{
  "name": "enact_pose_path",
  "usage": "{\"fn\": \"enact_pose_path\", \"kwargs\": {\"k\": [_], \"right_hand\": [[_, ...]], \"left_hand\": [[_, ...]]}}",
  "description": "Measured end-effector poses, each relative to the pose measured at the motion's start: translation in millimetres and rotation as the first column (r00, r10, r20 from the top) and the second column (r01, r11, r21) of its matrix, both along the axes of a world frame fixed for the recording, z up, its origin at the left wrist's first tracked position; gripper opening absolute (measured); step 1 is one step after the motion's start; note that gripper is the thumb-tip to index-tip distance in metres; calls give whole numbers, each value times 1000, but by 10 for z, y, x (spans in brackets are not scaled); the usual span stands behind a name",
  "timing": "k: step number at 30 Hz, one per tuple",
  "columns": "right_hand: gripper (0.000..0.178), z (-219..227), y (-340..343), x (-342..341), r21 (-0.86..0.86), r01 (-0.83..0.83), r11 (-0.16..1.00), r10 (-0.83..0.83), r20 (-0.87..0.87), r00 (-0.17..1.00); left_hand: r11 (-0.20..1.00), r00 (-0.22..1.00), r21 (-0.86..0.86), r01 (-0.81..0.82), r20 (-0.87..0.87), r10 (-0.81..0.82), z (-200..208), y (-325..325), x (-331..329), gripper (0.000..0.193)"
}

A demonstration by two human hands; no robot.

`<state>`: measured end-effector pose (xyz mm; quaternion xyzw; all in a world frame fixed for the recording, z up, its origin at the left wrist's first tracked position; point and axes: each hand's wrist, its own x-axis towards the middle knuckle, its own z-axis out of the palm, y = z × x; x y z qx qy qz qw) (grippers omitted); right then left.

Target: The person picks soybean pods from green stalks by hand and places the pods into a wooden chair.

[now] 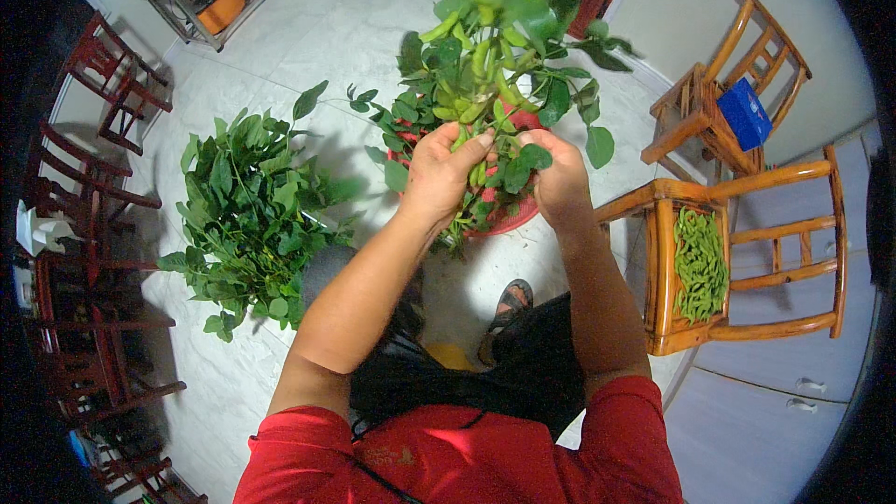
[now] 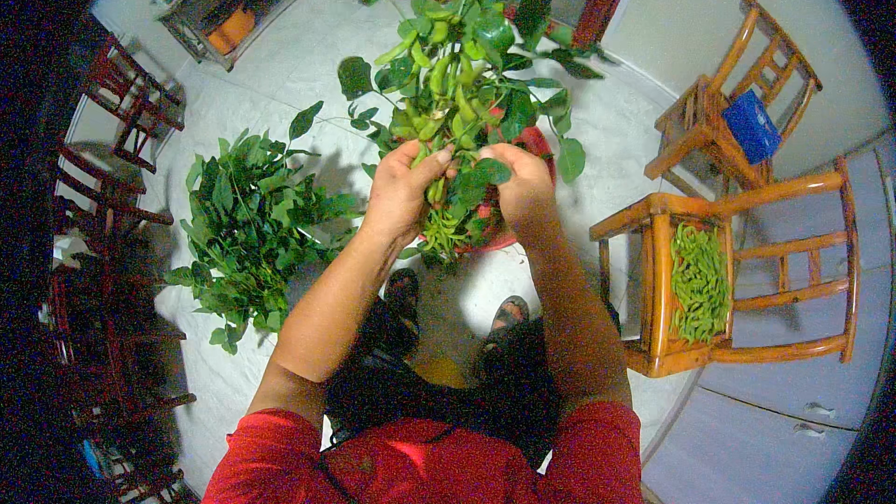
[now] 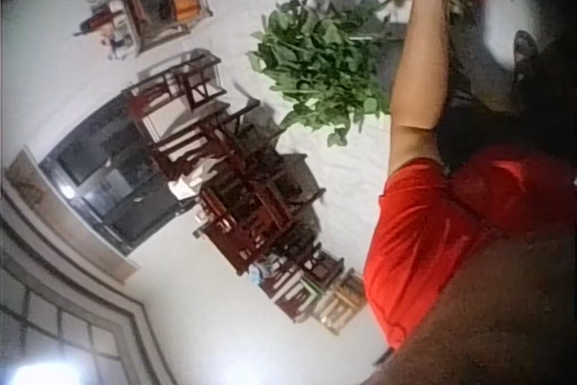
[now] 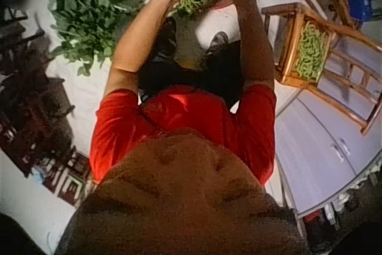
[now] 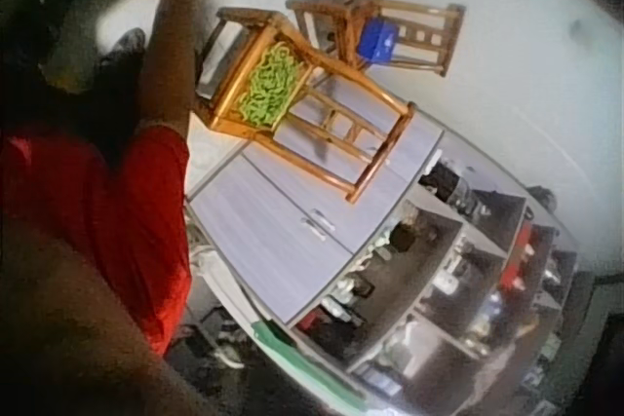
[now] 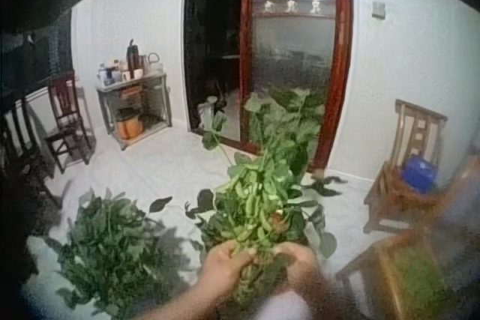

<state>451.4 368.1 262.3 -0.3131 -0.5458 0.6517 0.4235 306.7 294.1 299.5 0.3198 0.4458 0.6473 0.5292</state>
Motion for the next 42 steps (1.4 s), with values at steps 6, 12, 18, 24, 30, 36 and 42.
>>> {"fn": "enact_pose_path", "kwargs": {"k": [6, 12, 18, 24, 30, 36, 42], "right_hand": [[18, -166, 362, 294, 39, 244, 969, -245, 265, 932], [18, 419, 122, 220, -52, 367, 929, -368, 4, 930], [18, 557, -698, -121, -63, -323, 944, 329, 157, 931], [16, 285, -592, -337, 266, 45, 963, -136, 333, 933], [19, 114, -303, -207, 204, 89, 975, -124, 168, 978], [14, 202, -366, -211, 227, 15, 974, -73, 250, 965], [16, 172, -346, -206, 381, 15, 924, -177, 395, 901]], "left_hand": [[1000, 999, -23, -7, 42, 8, -40, 4, -83, 12], [992, 992, -30, -125, 31, 126, -60, 8, -393, 13], [982, 983, -52, -179, 37, 181, -121, 56, -323, 9], [979, 984, -119, -168, 30, 173, -79, 10, -296, 8], [986, 983, -60, -154, -111, 147, -101, 9, -227, 8], [985, 926, 10, -174, -340, 167, -82, -38, -160, 10], [990, 988, -38, -133, -86, 129, -116, -30, -122, 13]]}}
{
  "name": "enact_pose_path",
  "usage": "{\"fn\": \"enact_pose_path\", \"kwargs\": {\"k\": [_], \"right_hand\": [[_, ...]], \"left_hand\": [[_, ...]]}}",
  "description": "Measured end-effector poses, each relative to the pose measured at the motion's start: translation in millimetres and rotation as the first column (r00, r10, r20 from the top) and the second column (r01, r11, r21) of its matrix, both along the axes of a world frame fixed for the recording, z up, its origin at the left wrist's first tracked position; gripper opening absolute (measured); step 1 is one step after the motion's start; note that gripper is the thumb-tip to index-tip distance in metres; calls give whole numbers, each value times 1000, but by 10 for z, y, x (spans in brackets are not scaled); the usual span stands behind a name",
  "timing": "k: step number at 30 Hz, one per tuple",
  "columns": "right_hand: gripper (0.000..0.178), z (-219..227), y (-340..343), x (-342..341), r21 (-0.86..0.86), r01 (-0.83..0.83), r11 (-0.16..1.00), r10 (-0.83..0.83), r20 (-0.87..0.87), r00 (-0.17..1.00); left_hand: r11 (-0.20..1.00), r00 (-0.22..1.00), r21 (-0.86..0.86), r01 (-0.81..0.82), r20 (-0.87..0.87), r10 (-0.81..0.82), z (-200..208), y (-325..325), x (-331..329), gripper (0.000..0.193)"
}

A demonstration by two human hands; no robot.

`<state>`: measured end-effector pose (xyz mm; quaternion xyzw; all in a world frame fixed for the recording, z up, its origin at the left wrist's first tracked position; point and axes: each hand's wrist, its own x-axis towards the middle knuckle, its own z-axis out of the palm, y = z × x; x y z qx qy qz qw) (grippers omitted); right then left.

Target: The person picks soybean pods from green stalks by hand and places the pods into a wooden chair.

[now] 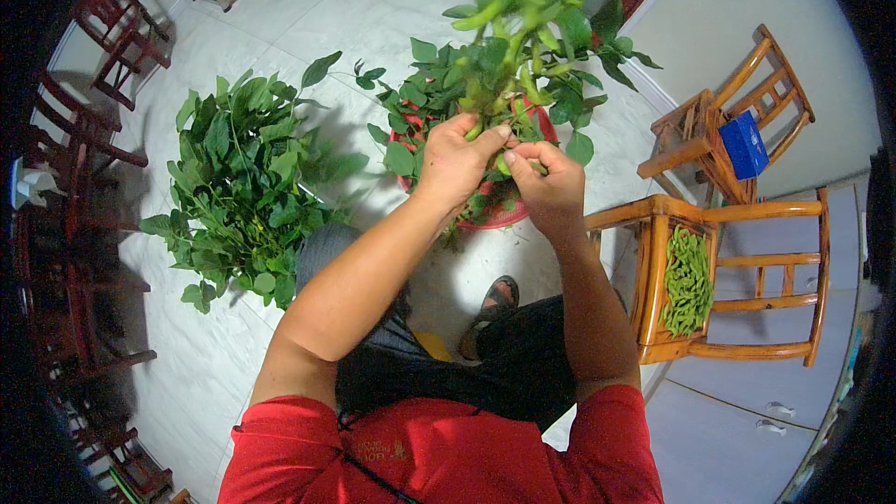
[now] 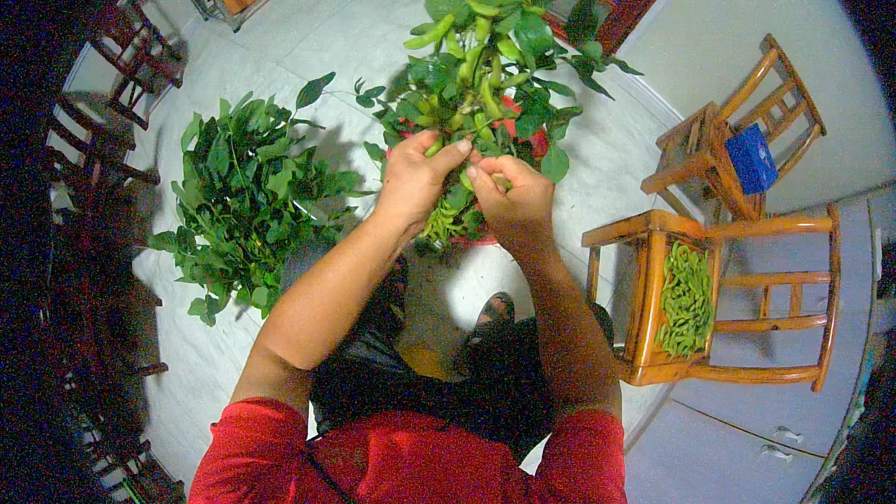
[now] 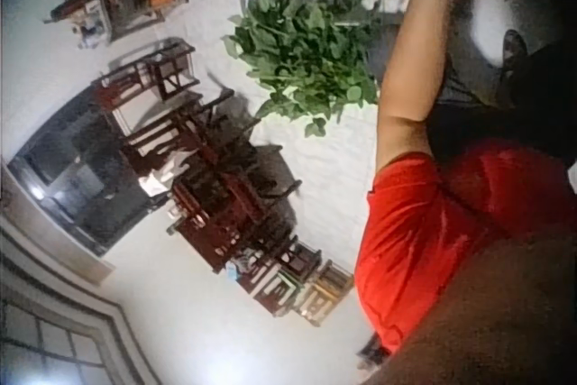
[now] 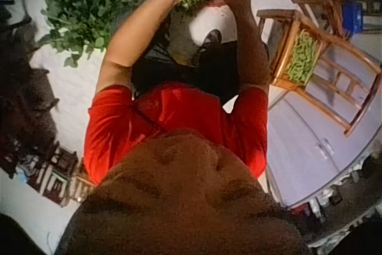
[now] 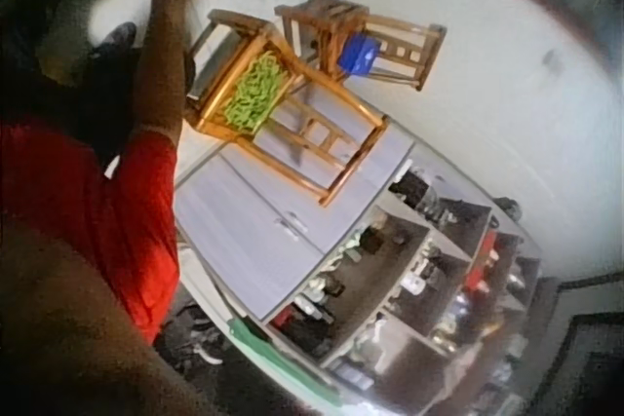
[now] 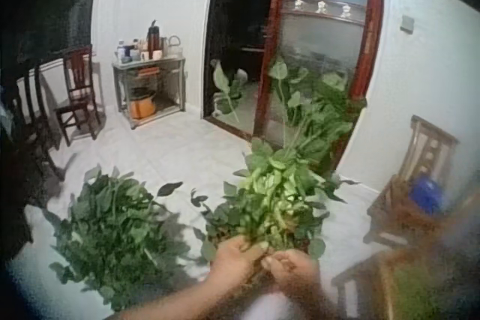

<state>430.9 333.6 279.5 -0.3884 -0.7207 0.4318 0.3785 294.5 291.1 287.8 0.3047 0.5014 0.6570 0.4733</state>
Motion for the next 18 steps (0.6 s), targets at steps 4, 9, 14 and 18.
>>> {"fn": "enact_pose_path", "kwargs": {"k": [4, 9, 14, 18], "right_hand": [[18, -32, 27, 55, -35, -97, 995, 99, 41, 994], [20, 17, 45, 35, -286, -242, 927, 197, -180, 964], [22, -11, 84, 69, -413, -261, 872, 183, -219, 958], [20, 16, 42, 36, -225, -241, 944, 221, -112, 969]], "left_hand": [[996, 968, 23, 88, 233, -91, 32, 20, 17, 15], [983, 914, 29, 181, 364, -179, 16, 23, -28, 16], [973, 872, 51, 223, 436, -223, -3, 45, -22, 16], [968, 896, 36, 249, 370, -244, -25, 36, -33, 17]]}}
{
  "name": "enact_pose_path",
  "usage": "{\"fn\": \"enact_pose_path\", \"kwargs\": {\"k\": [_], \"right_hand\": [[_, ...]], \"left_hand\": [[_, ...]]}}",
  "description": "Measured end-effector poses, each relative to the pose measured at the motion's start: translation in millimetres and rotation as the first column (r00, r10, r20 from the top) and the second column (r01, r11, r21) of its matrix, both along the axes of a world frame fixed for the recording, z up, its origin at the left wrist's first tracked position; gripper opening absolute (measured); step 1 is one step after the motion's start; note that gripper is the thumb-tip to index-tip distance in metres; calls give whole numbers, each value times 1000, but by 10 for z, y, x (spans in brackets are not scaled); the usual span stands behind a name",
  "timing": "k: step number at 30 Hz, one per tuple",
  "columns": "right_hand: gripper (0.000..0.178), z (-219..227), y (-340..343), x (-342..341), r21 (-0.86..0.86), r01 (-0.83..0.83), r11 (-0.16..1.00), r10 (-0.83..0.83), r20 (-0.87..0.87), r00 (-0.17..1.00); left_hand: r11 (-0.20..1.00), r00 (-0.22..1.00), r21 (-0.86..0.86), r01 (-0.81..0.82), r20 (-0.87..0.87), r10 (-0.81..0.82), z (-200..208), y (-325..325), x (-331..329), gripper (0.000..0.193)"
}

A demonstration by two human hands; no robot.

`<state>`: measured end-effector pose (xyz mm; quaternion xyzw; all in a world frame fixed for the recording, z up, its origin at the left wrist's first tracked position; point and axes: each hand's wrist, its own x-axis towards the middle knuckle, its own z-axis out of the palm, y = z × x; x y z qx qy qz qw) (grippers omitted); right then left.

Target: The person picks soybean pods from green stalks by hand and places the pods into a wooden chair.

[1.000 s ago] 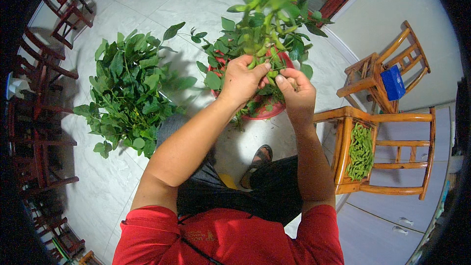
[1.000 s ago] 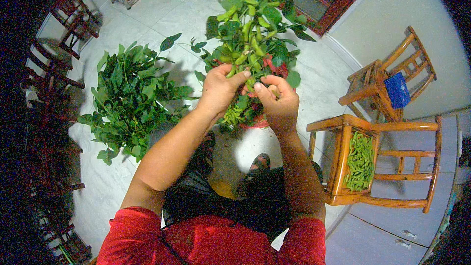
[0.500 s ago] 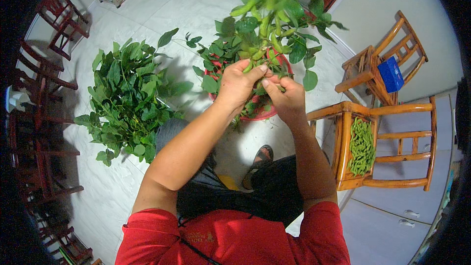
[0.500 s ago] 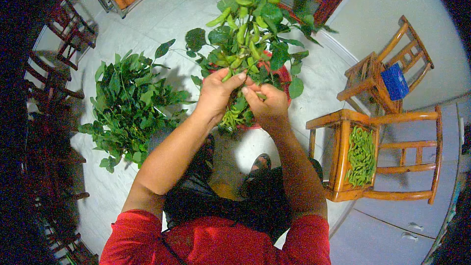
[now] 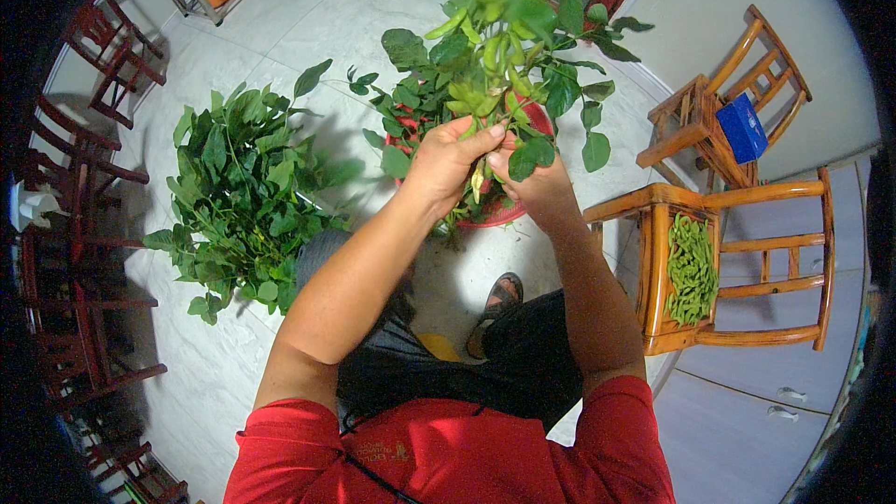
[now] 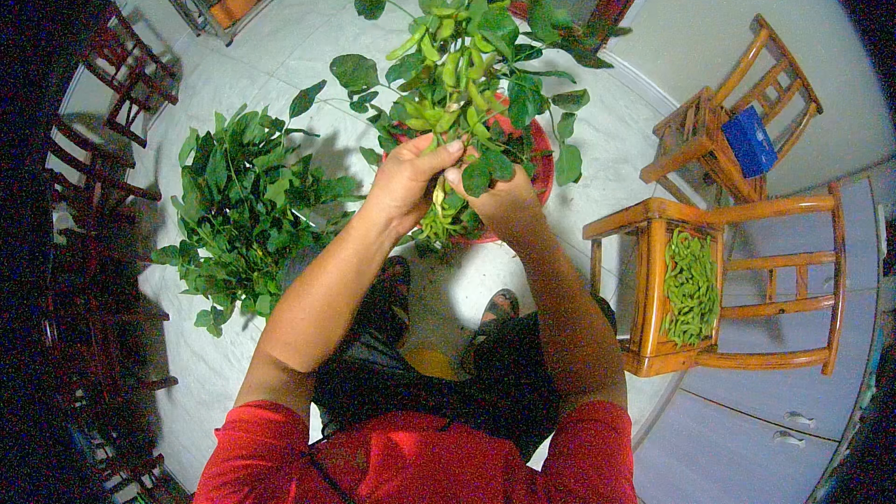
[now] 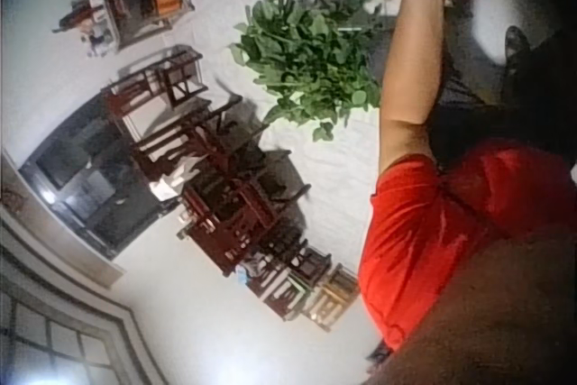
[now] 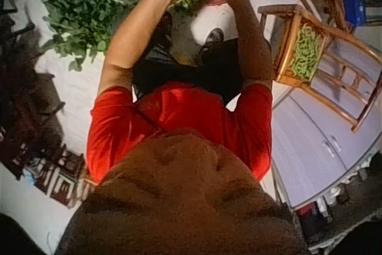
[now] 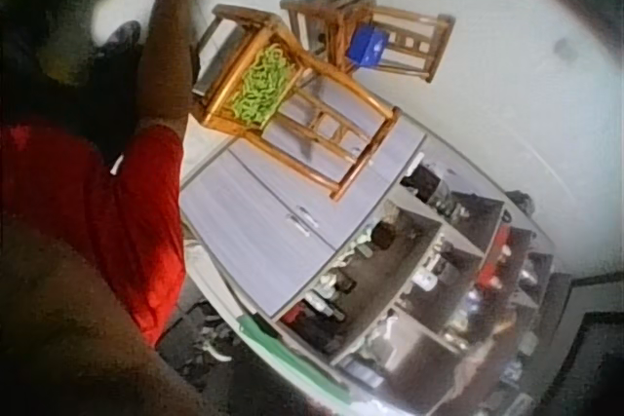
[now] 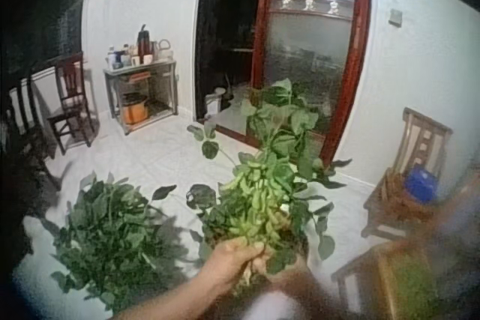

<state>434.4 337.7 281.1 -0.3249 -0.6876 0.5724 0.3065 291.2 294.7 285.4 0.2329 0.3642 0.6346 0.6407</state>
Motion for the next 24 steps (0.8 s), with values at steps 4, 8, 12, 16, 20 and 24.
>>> {"fn": "enact_pose_path", "kwargs": {"k": [4, 8, 12, 16, 20, 24], "right_hand": [[20, -110, 37, 43, 87, -13, 996, 2, 130, 992], [22, -173, 76, 48, 198, -52, 979, -3, 267, 964], [22, -372, 157, 146, 203, -186, 961, 93, 397, 913], [19, -159, 114, 98, 253, -248, 935, 141, 378, 915], [16, -23, -87, -4, -47, -144, 989, 137, -131, 982], [16, -24, 6, 123, -230, -200, 952, 142, -246, 959]], "left_hand": [[1000, 997, -4, -20, -69, 20, -15, -4, 20, 18], [999, 992, 1, -38, -119, 38, 7, -16, 12, 18], [999, 982, 23, -44, -185, 47, 16, -30, 38, 18], [995, 952, 51, -84, -291, 95, 25, -47, 61, 14], [1000, 996, -24, 4, -87, -7, 46, -47, -27, 12], [999, 999, 3, -44, -3, 44, 62, -3, -152, 13]]}}
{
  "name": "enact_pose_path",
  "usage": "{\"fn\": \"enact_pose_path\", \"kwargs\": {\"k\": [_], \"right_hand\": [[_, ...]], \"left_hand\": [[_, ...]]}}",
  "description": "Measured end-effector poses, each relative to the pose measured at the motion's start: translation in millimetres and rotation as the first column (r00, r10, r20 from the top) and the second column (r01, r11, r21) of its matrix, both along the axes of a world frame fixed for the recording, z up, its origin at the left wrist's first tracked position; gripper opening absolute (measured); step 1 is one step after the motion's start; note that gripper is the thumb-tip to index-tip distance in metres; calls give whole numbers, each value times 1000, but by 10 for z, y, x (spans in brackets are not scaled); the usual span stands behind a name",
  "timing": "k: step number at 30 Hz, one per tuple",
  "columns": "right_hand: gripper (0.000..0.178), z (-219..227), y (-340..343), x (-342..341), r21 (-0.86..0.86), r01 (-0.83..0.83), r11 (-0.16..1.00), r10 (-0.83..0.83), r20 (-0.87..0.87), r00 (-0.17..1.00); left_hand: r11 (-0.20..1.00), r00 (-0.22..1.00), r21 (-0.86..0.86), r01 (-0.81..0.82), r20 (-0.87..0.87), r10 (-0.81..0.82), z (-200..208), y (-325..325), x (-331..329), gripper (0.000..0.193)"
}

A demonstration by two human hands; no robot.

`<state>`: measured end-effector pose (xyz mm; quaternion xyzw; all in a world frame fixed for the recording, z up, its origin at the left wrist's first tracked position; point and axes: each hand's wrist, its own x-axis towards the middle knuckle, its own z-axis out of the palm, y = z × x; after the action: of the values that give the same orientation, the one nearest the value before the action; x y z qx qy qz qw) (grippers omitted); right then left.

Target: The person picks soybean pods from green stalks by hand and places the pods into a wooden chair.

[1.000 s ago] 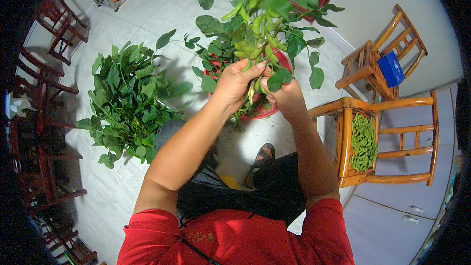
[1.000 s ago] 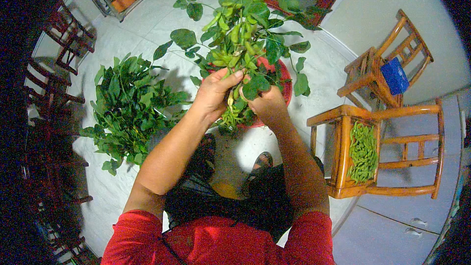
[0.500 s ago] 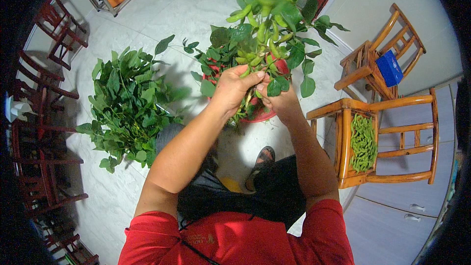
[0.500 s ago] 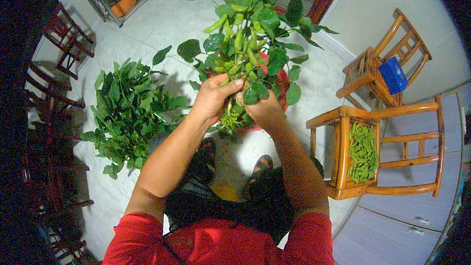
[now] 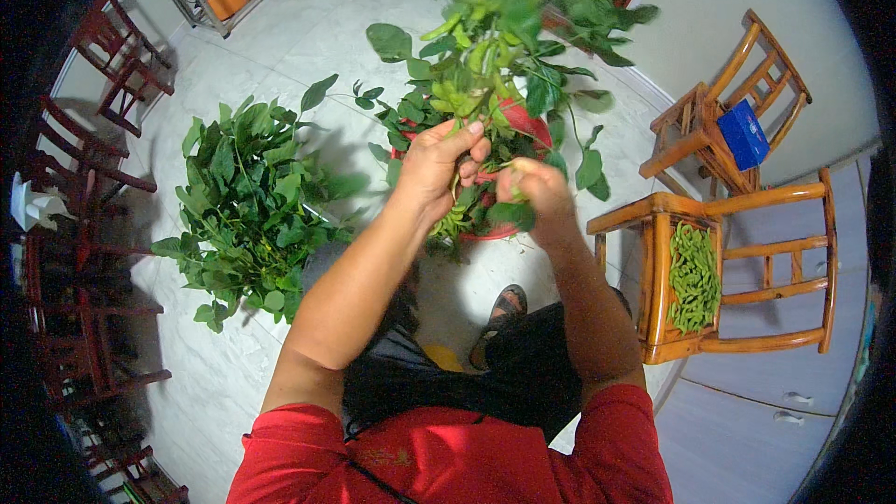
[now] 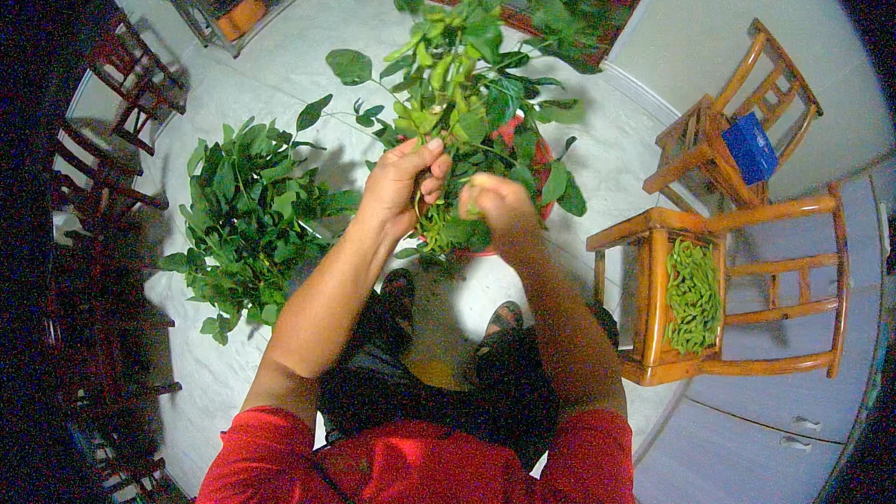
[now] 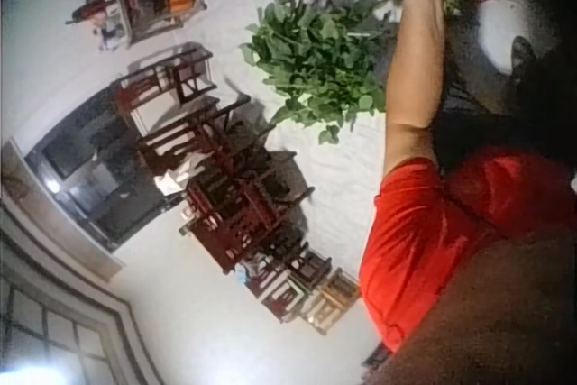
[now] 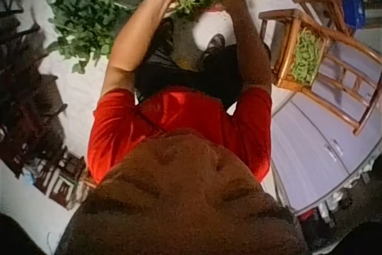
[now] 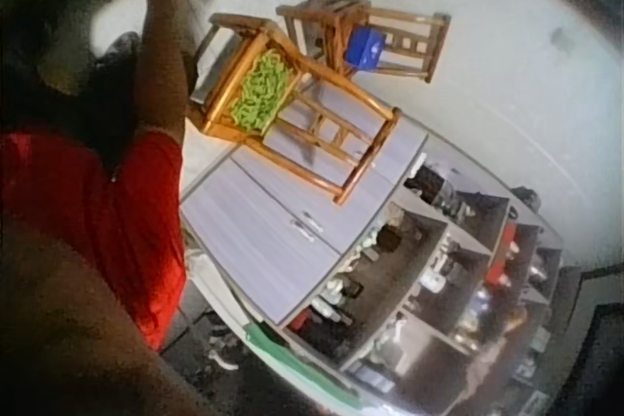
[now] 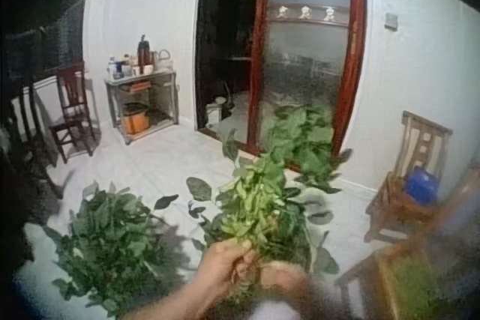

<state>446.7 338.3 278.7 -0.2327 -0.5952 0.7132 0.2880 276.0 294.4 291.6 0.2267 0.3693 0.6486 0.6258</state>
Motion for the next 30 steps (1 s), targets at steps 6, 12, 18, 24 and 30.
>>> {"fn": "enact_pose_path", "kwargs": {"k": [6, 12, 18, 24, 30], "right_hand": [[22, 398, 62, 82, -196, 293, 936, -316, -97, 944], [22, 335, -59, 20, 4, 219, 976, -219, 91, 971], [23, 238, -43, -38, 187, 344, 920, -366, 101, 925], [19, 155, 4, -5, 228, 255, 940, -284, 105, 953], [18, 75, 177, 120, 500, 141, 854, -281, 217, 935]], "left_hand": [[995, 936, 3, -98, -338, 93, 28, 14, 25, 20], [943, 703, 274, -188, -633, 324, -120, 6, 131, 39], [850, 345, 497, -175, -778, 526, -178, -5, 319, 46], [909, 261, 410, -72, -872, 414, -72, -82, 394, 45], [917, 362, 400, 14, -856, 368, -77, -67, 320, 42]]}}
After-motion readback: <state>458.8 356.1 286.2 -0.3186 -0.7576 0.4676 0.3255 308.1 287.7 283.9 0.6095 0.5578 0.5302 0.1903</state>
